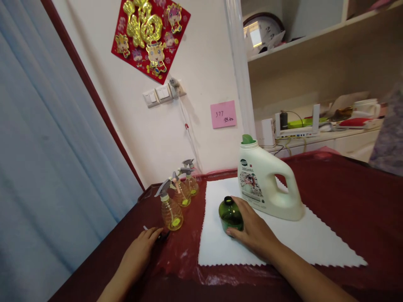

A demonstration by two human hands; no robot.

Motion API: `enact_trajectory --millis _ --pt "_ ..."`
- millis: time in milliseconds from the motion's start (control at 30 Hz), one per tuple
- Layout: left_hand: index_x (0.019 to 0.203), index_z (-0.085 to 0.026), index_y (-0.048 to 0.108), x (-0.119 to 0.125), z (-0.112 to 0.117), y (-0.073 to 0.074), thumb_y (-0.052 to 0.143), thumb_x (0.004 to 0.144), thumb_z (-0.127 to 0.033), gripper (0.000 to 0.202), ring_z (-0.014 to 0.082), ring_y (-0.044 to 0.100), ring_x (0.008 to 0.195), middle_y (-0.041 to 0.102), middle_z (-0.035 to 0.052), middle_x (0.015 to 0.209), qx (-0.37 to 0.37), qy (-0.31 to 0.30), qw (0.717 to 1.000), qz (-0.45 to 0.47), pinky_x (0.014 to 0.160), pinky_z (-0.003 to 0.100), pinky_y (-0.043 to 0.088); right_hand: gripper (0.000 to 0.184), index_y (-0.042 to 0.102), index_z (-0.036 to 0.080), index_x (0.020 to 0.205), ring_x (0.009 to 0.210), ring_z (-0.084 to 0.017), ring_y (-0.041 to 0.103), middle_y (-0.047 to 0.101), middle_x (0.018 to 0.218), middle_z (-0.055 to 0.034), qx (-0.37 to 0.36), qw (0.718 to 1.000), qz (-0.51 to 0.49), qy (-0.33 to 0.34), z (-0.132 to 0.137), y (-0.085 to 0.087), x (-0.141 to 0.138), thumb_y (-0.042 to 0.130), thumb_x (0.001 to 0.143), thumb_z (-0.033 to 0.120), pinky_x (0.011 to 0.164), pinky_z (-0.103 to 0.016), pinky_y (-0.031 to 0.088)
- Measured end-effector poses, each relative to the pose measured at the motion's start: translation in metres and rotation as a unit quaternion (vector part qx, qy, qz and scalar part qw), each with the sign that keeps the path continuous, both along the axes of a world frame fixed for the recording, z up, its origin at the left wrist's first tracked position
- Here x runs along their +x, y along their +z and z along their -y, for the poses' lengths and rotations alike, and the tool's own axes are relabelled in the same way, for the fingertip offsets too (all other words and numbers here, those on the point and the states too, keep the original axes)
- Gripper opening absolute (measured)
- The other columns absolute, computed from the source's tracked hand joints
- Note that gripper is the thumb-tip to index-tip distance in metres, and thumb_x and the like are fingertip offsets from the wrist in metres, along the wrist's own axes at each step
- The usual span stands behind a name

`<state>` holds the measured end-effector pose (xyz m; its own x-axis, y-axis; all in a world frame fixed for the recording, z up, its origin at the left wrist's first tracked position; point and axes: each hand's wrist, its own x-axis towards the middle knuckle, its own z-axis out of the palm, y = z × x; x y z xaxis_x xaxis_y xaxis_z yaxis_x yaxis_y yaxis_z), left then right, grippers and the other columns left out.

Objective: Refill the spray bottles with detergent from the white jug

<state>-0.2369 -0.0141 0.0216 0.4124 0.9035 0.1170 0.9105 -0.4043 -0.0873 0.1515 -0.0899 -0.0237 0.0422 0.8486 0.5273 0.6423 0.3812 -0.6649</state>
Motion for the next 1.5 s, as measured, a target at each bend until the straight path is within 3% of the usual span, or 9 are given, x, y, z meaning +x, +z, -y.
enact_trajectory --millis 200,300,467,600,767,933,1100,1300,1500 --pt "0.122 -0.023 0.067 -0.001 0.003 0.01 0.04 0.089 -0.02 0.043 0.0307 0.062 0.106 0.07 0.0114 0.113 0.011 0.03 0.999 -0.027 0.094 0.043 0.046 0.087 0.027 0.027 0.149 0.14 -0.031 0.039 0.039 0.153 -0.0123 -0.006 1.0 -0.003 0.001 0.002 0.004 0.0 0.072 0.075 0.032 0.114 -0.053 0.035" --pt "0.122 -0.02 0.066 -0.01 0.009 0.017 0.042 0.089 -0.025 0.041 0.0322 0.064 0.104 0.07 0.0133 0.114 0.025 0.046 0.998 -0.022 0.093 0.046 0.047 0.086 0.03 0.026 0.149 0.14 -0.03 0.04 0.04 0.152 -0.0122 -0.007 1.0 -0.008 0.002 0.002 0.006 -0.001 0.072 0.073 0.03 0.114 -0.051 0.036" --pt "0.128 -0.027 0.059 -0.011 0.031 0.046 0.051 0.09 -0.044 0.042 0.0314 0.063 0.115 0.067 0.0087 0.129 0.019 0.026 0.986 0.161 0.1 0.044 0.048 0.087 0.031 0.025 0.148 0.14 -0.029 0.039 0.04 0.152 -0.0122 -0.006 1.0 -0.02 0.003 0.002 0.008 -0.001 0.072 0.072 0.028 0.114 -0.051 0.035" --pt "0.124 -0.029 0.061 0.025 0.052 0.072 0.057 0.088 -0.051 0.043 0.0302 0.064 0.113 0.069 0.0055 0.123 -0.032 -0.035 0.943 0.331 0.099 0.039 0.051 0.089 0.032 0.026 0.149 0.139 -0.03 0.04 0.041 0.152 -0.0123 -0.003 1.0 -0.027 0.006 0.002 0.009 -0.001 0.074 0.07 0.027 0.114 -0.052 0.034" --pt "0.128 -0.027 0.06 0.086 0.056 0.083 0.062 0.086 -0.051 0.049 0.0323 0.062 0.118 0.067 0.0065 0.126 -0.063 -0.069 0.872 0.481 0.099 0.043 0.052 0.089 0.033 0.026 0.148 0.139 -0.031 0.04 0.041 0.152 -0.0131 -0.001 1.0 -0.031 0.003 0.002 0.01 -0.002 0.075 0.07 0.026 0.114 -0.053 0.035" --pt "0.125 -0.027 0.062 0.147 0.051 0.095 0.063 0.085 -0.052 0.047 0.0292 0.065 0.107 0.067 0.0065 0.122 -0.045 -0.103 0.833 0.541 0.092 0.04 0.054 0.09 0.033 0.022 0.149 0.14 -0.03 0.038 0.04 0.153 -0.0138 -0.008 1.0 -0.026 0.002 0.003 0.013 -0.001 0.076 0.069 0.025 0.116 -0.05 0.033" --pt "0.12 -0.026 0.062 0.2 0.043 0.104 0.063 0.086 -0.046 0.039 0.0225 0.065 0.098 0.065 0.0047 0.119 -0.035 -0.155 0.777 0.609 0.09 0.036 0.054 0.092 0.034 0.02 0.147 0.138 -0.03 0.041 0.041 0.152 -0.014 -0.016 1.0 -0.022 0.002 0.003 0.017 -0.001 0.079 0.067 0.025 0.115 -0.048 0.035" --pt "0.116 -0.023 0.062 0.228 0.024 0.104 0.063 0.088 -0.041 0.033 0.0197 0.063 0.095 0.065 0.0041 0.11 -0.041 -0.196 0.753 0.627 0.086 0.033 0.052 0.096 0.033 0.022 0.148 0.138 -0.03 0.04 0.041 0.151 -0.0127 -0.018 1.0 -0.023 -0.001 0.002 0.018 -0.001 0.082 0.066 0.026 0.115 -0.046 0.034" --pt "0.112 -0.021 0.062 0.235 0.007 0.09 0.064 0.085 -0.039 0.033 0.0198 0.062 0.093 0.065 0.0044 0.107 -0.078 -0.185 0.756 0.623 0.083 0.031 0.05 0.095 0.034 0.024 0.148 0.136 -0.03 0.041 0.042 0.151 -0.0121 -0.019 0.999 -0.027 0.003 0.003 0.019 -0.001 0.081 0.066 0.028 0.114 -0.048 0.035"
